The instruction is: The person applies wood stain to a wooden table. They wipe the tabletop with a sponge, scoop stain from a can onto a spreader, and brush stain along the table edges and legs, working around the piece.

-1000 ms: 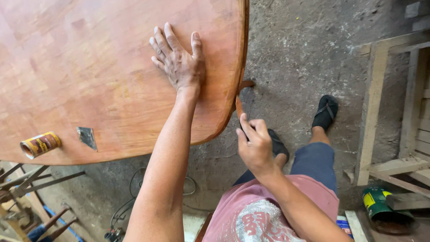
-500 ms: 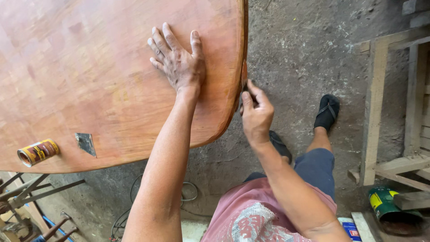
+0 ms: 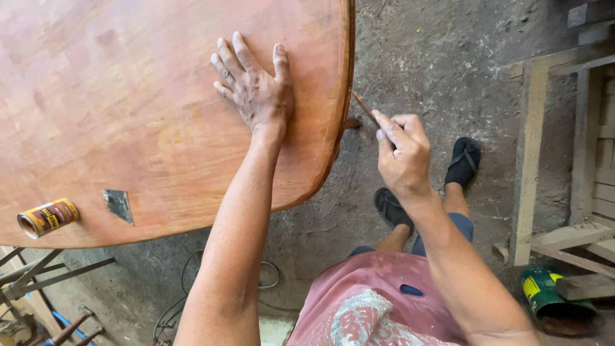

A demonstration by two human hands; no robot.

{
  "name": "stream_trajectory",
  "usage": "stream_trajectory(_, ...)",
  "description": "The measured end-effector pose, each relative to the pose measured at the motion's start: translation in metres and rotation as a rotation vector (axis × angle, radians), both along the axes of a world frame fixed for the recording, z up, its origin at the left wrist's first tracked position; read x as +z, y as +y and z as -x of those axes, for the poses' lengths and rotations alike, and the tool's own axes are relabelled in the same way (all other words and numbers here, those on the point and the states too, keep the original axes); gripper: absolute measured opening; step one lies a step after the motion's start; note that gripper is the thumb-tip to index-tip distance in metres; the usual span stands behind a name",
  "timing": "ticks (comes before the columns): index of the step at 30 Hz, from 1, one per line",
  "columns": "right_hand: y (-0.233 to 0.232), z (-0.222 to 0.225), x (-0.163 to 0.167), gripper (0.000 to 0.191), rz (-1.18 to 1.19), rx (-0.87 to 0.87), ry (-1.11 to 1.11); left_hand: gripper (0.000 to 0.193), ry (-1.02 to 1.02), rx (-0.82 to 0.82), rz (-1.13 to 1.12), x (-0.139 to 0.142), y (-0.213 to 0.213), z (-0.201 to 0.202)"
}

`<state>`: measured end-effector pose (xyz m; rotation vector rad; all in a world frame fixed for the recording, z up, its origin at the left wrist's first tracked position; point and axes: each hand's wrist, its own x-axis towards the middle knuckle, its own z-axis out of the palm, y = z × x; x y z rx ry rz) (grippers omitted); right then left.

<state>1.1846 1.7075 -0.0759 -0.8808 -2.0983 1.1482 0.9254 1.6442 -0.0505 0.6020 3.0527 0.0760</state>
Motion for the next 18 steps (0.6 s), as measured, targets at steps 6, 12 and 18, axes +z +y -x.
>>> stream_trajectory(6, -0.034, 0.007, 0.003, 0.033, 0.052, 0.076, -0.057, 0.083, 0.0, 0.006, -0.005, -0.003, -0.002, 0.0)
stream_trajectory(12, -0.083, -0.015, 0.033, 0.039, 0.124, 0.106, -0.096, 0.082, 0.0, -0.001, 0.023, -0.007, -0.003, 0.002)
stream_trajectory(18, -0.034, -0.008, 0.033, 0.036, 0.131, -0.004, -0.01, 0.082, 0.012, -0.004, 0.014, -0.007, -0.003, 0.001)
